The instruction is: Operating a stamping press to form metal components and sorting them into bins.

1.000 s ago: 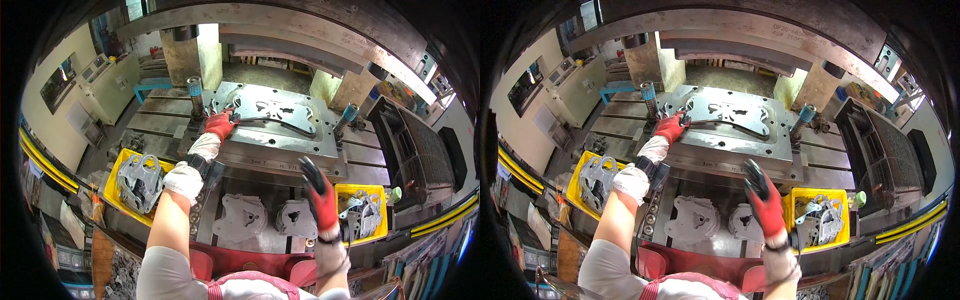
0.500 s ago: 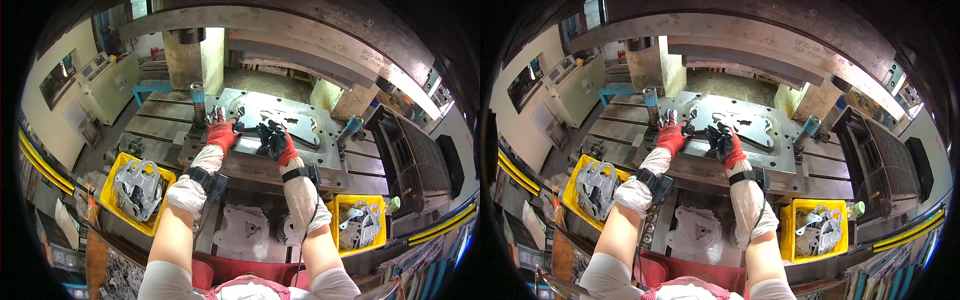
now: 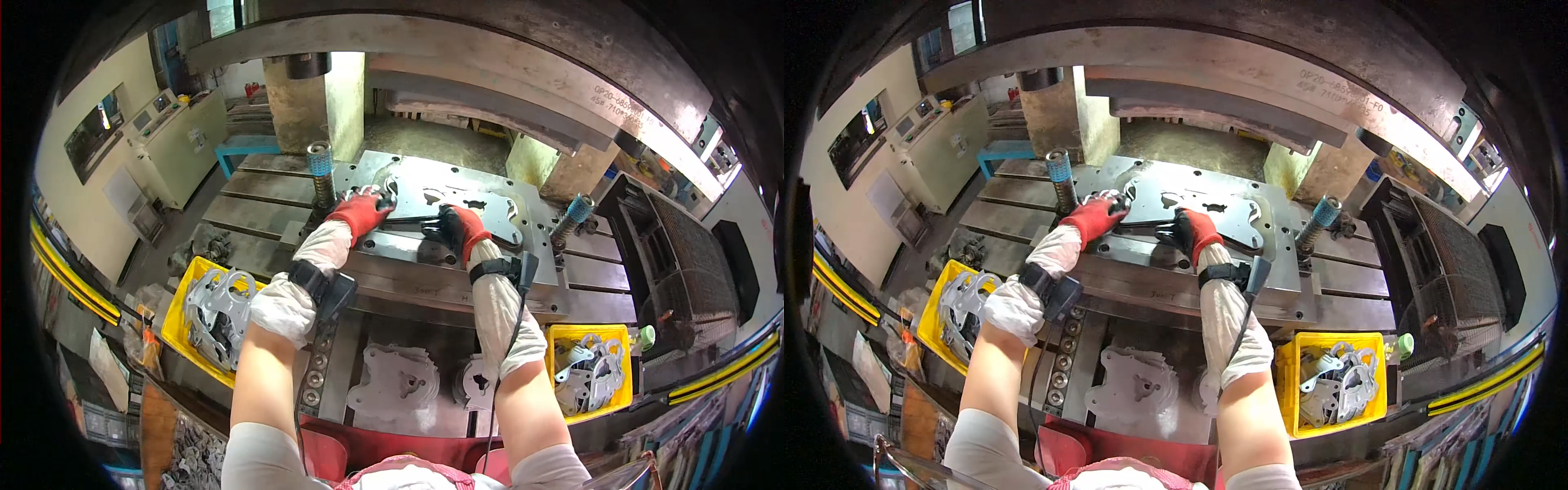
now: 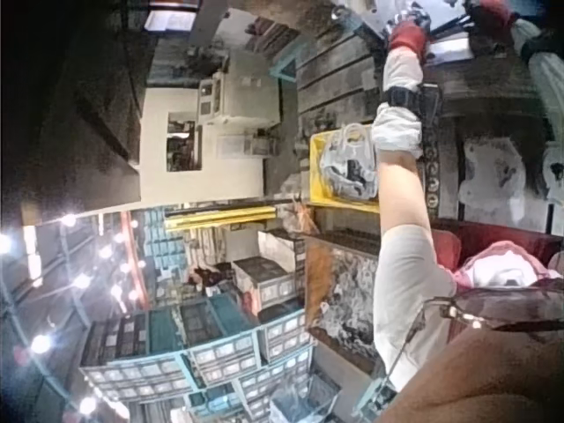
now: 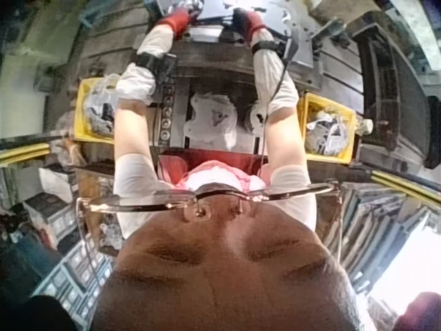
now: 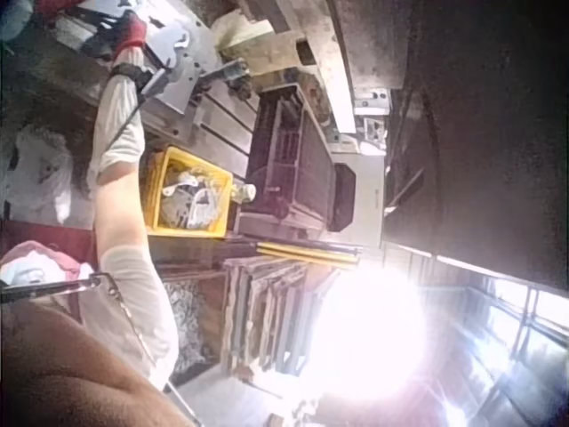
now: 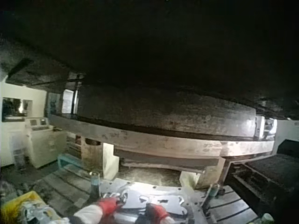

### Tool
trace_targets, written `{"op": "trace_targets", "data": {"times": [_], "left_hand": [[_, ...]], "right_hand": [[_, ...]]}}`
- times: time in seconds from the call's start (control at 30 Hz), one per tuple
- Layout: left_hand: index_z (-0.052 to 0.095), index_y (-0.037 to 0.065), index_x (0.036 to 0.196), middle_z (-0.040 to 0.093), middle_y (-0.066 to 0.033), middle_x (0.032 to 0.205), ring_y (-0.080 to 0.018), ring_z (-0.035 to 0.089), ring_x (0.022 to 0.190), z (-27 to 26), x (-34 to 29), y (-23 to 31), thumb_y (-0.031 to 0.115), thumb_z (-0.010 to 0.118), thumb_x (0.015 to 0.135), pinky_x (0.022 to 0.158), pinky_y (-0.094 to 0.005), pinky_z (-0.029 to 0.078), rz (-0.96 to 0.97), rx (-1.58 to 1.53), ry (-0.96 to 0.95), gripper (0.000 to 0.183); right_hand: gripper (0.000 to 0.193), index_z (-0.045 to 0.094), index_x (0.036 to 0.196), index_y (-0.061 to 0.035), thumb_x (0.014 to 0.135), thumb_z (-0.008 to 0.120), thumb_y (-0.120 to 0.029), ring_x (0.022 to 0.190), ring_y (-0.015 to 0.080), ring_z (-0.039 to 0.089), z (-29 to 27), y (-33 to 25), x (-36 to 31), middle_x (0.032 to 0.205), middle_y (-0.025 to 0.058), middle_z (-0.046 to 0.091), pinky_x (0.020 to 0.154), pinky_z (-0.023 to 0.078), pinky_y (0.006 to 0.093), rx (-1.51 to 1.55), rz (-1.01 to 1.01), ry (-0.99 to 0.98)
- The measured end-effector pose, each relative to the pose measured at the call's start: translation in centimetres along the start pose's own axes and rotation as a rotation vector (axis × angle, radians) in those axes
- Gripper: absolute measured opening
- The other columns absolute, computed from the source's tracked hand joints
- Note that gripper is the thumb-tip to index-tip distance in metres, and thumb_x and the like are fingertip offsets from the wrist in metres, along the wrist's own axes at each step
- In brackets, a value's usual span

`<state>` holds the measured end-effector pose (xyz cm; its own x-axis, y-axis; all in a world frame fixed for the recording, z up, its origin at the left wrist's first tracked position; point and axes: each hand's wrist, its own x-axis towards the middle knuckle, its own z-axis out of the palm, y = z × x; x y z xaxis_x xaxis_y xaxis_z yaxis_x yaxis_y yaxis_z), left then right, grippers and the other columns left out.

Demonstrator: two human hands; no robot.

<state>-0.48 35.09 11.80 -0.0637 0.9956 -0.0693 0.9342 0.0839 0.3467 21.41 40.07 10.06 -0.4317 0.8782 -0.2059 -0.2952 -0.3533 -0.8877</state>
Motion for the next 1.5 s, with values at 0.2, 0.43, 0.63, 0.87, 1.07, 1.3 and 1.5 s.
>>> {"op": "trace_targets", "data": {"times": [0.2, 0.43, 0.63, 0.87, 1.07, 1.3, 1.5], "left_hand": [[0.032, 0.021, 0.134, 0.025, -0.0097, 0.141, -0.0263, 0.02, 0.131, 1.4, 6.4, 4.6, 0.065, 0.038, 0.077, 0.107, -0.044, 0.011, 0.056, 0.094, 0.008, 0.072], [0.045, 0.02, 0.127, 0.04, -0.0144, 0.132, -0.0299, 0.037, 0.122, 1.1, 6.2, 1.0, 0.066, 0.045, 0.073, 0.101, -0.0408, 0.027, -0.04, -0.12, 0.103, 0.071], [0.044, 0.024, 0.127, 0.04, -0.0148, 0.131, -0.0303, 0.037, 0.122, 1.4, 6.7, 1.6, 0.068, 0.045, 0.071, 0.099, -0.041, 0.029, -0.047, -0.124, 0.071, 0.071], [0.048, 0.005, 0.12, 0.05, -0.0145, 0.121, -0.0219, 0.048, 0.11, 1.2, 1.9, -0.9, 0.034, 0.054, 0.085, 0.092, -0.0286, 0.035, 0.126, -0.514, 0.414, 0.046], [0.045, 0.005, 0.123, 0.044, -0.0151, 0.126, -0.0314, 0.038, 0.12, 3.7, -21.9, -3.9, 0.009, 0.055, 0.079, 0.1, -0.0387, 0.028, 0.243, -0.355, 0.613, 0.045], [0.049, -0.001, 0.116, 0.052, -0.0166, 0.116, -0.0287, 0.047, 0.111, 17.7, -46.2, -9.7, 0.015, 0.048, 0.086, 0.097, -0.038, 0.031, -0.352, -0.377, 0.752, 0.034], [0.049, -0.001, 0.116, 0.055, -0.0147, 0.113, -0.0241, 0.052, 0.102, 30.3, -52.3, -14.0, 0.036, 0.057, 0.081, 0.086, -0.0337, 0.04, -1.172, -0.974, 0.392, 0.052]], "right_hand": [[0.017, 0.055, 0.084, -0.0014, 0.087, 0.05, -0.017, 0.06, 0.0175, 0.055, -9.1, 4.7, 7.9, 0.069, 0.0067, 0.054, 0.057, 0.051, 0.0295, -0.719, -0.709, -0.166], [0.023, 0.063, 0.08, -0.0001, 0.078, 0.056, -0.021, 0.057, 0.0114, 0.049, -1.4, 2.2, 2.6, 0.066, 0.0032, 0.058, 0.052, 0.041, 0.0282, -0.042, -0.098, -0.026], [0.029, 0.062, 0.078, 0.0046, 0.077, 0.062, -0.024, 0.057, 0.0106, 0.049, -2.0, 1.1, 1.3, 0.065, 0.0009, 0.056, 0.052, 0.04, 0.028, -0.037, -0.155, -0.07], [0.025, 0.059, 0.083, 0.001, 0.08, 0.059, -0.024, 0.055, 0.0174, 0.056, -1.8, 0.5, -0.7, 0.066, 0.0081, 0.059, 0.051, 0.046, 0.0318, -0.008, -0.073, -0.059], [0.025, 0.057, 0.098, 0.0021, 0.087, 0.05, -0.019, 0.063, 0.0179, 0.061, -1.2, -2.9, -17.8, 0.082, 0.0114, 0.062, 0.053, 0.049, 0.0284, -0.358, -0.109, 0.068], [0.03, 0.05, 0.115, -0.0004, 0.088, 0.047, -0.013, 0.078, 0.0194, 0.06, -14.6, 4.9, -40.0, 0.097, 0.0123, 0.061, 0.069, 0.048, 0.0309, -0.329, -0.343, 0.734], [0.043, 0.041, 0.121, 0.0042, 0.089, 0.047, -0.023, 0.097, 0.0242, 0.053, -29.1, 20.0, -52.0, 0.118, 0.0185, 0.05, 0.085, 0.042, 0.0345, -0.339, -0.197, 1.465]]}}
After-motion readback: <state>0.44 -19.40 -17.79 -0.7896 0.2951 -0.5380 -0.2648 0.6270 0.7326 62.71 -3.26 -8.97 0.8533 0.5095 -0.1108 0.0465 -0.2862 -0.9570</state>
